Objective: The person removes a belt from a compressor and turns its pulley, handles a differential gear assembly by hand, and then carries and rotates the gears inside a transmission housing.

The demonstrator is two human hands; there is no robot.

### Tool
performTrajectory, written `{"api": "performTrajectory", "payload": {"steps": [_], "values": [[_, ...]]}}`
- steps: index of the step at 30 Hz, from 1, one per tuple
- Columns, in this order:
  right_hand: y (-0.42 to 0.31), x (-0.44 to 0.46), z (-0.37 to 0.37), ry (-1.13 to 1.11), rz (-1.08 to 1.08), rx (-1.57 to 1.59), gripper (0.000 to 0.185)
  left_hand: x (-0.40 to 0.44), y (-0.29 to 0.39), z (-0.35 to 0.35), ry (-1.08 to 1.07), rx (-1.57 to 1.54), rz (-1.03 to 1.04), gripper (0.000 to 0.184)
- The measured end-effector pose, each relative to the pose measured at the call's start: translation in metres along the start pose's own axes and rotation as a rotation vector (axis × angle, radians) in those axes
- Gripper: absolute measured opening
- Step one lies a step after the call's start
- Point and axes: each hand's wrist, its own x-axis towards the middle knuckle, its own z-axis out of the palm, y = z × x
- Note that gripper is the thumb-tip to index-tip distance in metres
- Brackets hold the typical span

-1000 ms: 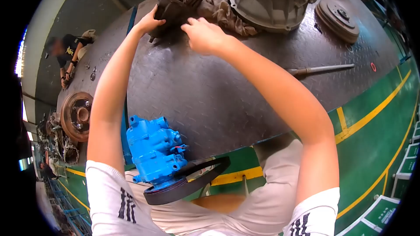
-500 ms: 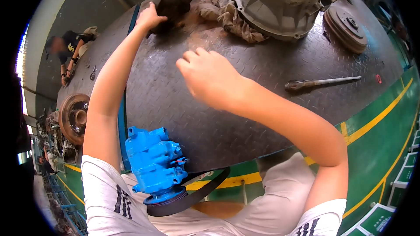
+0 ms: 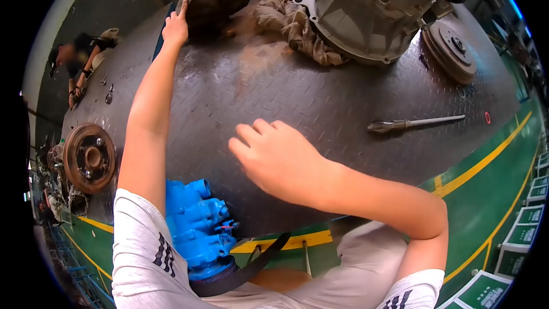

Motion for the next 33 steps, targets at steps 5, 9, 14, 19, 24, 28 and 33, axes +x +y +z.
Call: {"api": "performTrajectory", "payload": {"steps": [5, 9, 14, 19, 24, 28, 33], "values": [[0.001, 0.005, -0.006, -0.067, -0.003, 0.017, 0.022, 0.047, 0.002, 0.017, -0.028, -0.348, 0.099, 0.091], [-0.01, 0.005, -0.013, -0.032, -0.034, 0.044, 0.026, 0.001, 0.045, -0.022, 0.114, -0.584, 0.076, 0.089], [-0.023, 0.001, -0.019, -0.028, -0.034, 0.061, 0.029, -0.024, 0.05, -0.027, 0.372, -0.677, 0.277, 0.09], [-0.025, -0.003, -0.019, -0.12, -0.016, 0.121, 0.033, -0.002, 0.047, -0.034, 0.039, -0.558, 0.216, 0.092], [-0.021, -0.001, -0.024, -0.18, 0.005, 0.14, 0.038, 0.034, 0.08, -0.067, -0.033, -0.363, -0.061, 0.085], [-0.024, 0.007, -0.026, -0.216, 0.001, 0.145, 0.044, 0.014, 0.089, -0.078, -0.104, -0.383, -0.014, 0.079], [-0.038, 0.006, -0.028, -0.307, -0.014, 0.167, 0.048, 0.005, 0.085, -0.064, -0.127, -0.37, -0.068, 0.086]]}}
